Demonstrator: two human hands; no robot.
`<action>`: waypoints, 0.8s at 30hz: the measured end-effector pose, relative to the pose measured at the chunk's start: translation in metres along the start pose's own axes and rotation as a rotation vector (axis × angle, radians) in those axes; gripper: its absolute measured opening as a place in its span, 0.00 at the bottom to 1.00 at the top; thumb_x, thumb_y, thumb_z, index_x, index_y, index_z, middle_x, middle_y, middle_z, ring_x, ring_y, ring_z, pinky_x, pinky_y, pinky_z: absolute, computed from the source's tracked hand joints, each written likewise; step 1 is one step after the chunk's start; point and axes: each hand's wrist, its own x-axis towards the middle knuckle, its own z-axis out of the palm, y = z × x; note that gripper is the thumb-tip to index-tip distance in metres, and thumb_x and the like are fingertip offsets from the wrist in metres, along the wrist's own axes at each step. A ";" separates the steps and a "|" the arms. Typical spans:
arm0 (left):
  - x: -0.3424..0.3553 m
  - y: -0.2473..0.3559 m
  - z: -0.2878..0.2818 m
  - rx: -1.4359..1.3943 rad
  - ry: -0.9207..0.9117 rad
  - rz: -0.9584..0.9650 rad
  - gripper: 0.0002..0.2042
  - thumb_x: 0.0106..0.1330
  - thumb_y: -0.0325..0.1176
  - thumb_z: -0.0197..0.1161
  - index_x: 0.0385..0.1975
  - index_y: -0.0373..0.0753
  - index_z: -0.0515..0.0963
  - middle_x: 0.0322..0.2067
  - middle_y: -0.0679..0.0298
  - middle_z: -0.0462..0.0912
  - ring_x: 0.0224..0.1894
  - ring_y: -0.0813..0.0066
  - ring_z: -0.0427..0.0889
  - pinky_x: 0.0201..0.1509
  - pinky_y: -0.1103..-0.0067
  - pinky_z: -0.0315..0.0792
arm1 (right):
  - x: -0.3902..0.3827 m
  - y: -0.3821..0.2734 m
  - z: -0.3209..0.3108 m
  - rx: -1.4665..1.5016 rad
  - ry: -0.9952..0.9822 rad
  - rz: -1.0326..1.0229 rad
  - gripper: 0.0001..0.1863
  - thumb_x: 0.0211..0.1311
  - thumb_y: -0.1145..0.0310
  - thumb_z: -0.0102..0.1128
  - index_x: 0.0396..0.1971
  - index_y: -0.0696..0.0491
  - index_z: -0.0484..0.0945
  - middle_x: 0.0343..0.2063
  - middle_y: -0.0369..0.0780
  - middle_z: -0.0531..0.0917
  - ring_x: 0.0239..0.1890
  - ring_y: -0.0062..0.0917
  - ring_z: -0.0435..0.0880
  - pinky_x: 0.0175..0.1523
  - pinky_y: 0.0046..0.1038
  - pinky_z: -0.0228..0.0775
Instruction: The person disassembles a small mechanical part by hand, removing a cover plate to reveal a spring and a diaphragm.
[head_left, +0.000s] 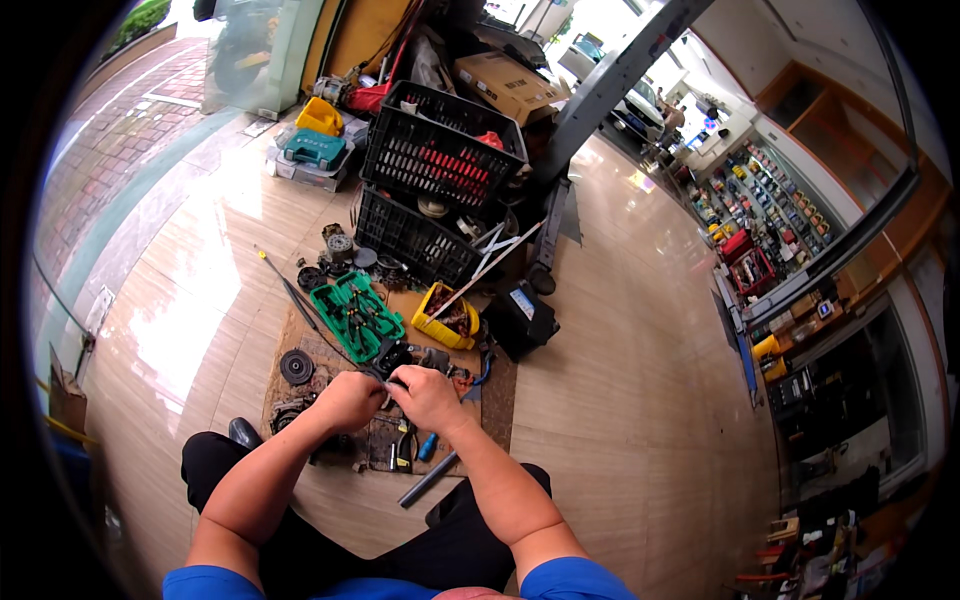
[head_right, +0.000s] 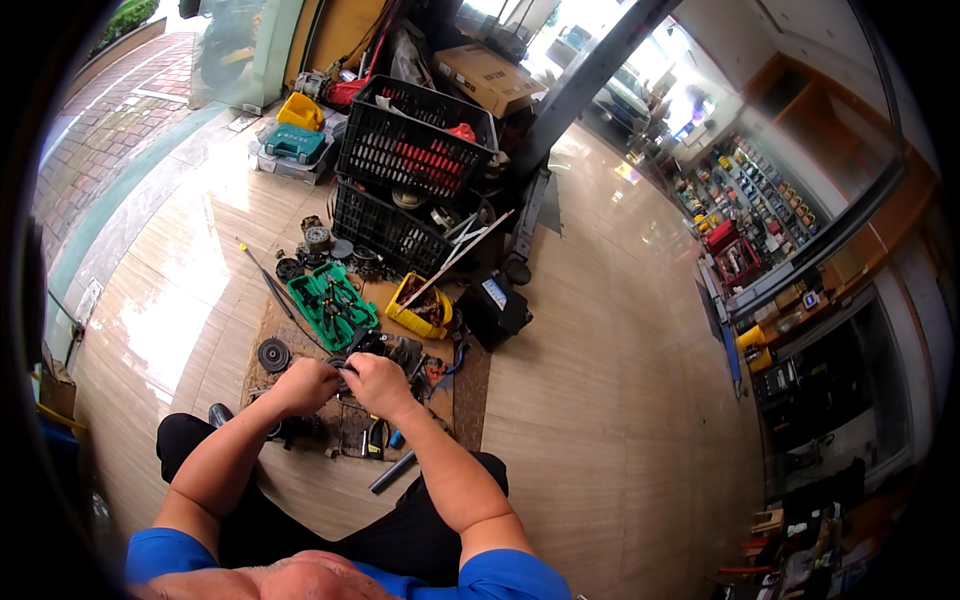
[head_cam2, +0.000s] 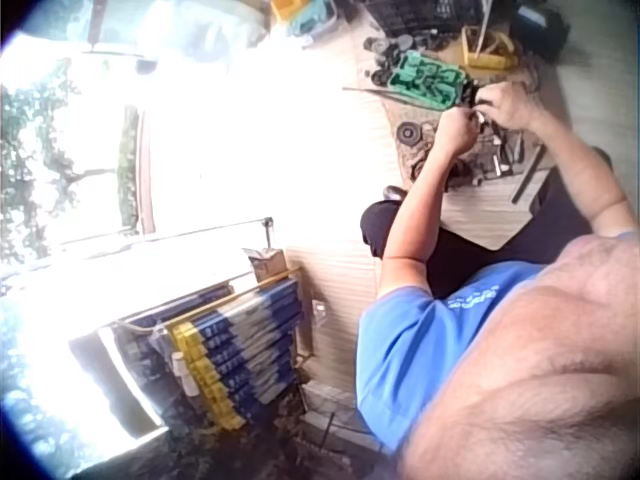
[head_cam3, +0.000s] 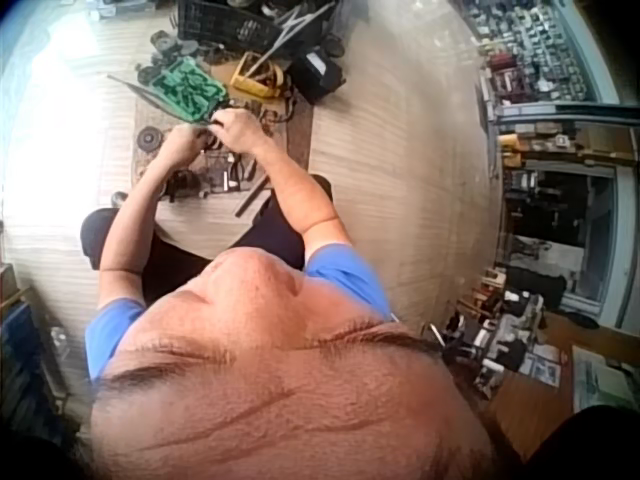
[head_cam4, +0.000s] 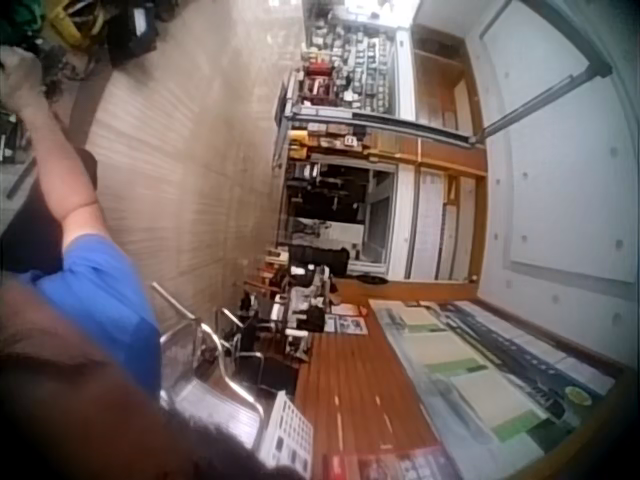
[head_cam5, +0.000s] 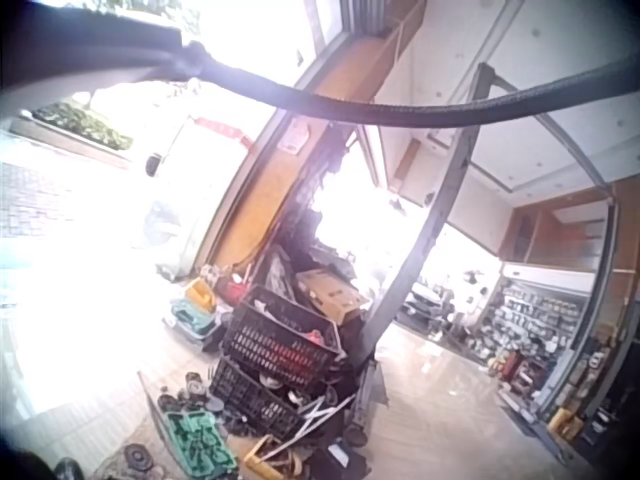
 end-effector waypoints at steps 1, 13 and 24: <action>0.001 0.000 0.001 -0.011 0.023 -0.014 0.10 0.61 0.36 0.59 0.31 0.36 0.82 0.29 0.44 0.81 0.36 0.44 0.81 0.42 0.60 0.75 | 0.000 0.001 0.003 0.021 0.025 -0.004 0.08 0.59 0.66 0.60 0.32 0.55 0.79 0.30 0.47 0.82 0.35 0.46 0.82 0.39 0.39 0.73; 0.001 0.002 0.000 -0.132 0.122 -0.082 0.12 0.64 0.39 0.59 0.32 0.36 0.83 0.29 0.45 0.81 0.36 0.45 0.81 0.41 0.61 0.75 | 0.003 -0.015 0.003 0.062 0.182 0.082 0.07 0.59 0.68 0.62 0.33 0.55 0.81 0.29 0.49 0.83 0.34 0.46 0.82 0.36 0.39 0.74; 0.005 -0.003 0.001 -0.332 0.182 -0.144 0.14 0.67 0.40 0.58 0.39 0.34 0.82 0.28 0.47 0.82 0.33 0.53 0.84 0.38 0.68 0.75 | 0.001 -0.018 0.012 0.188 0.164 0.105 0.08 0.60 0.70 0.61 0.37 0.57 0.81 0.27 0.48 0.84 0.31 0.35 0.86 0.37 0.31 0.74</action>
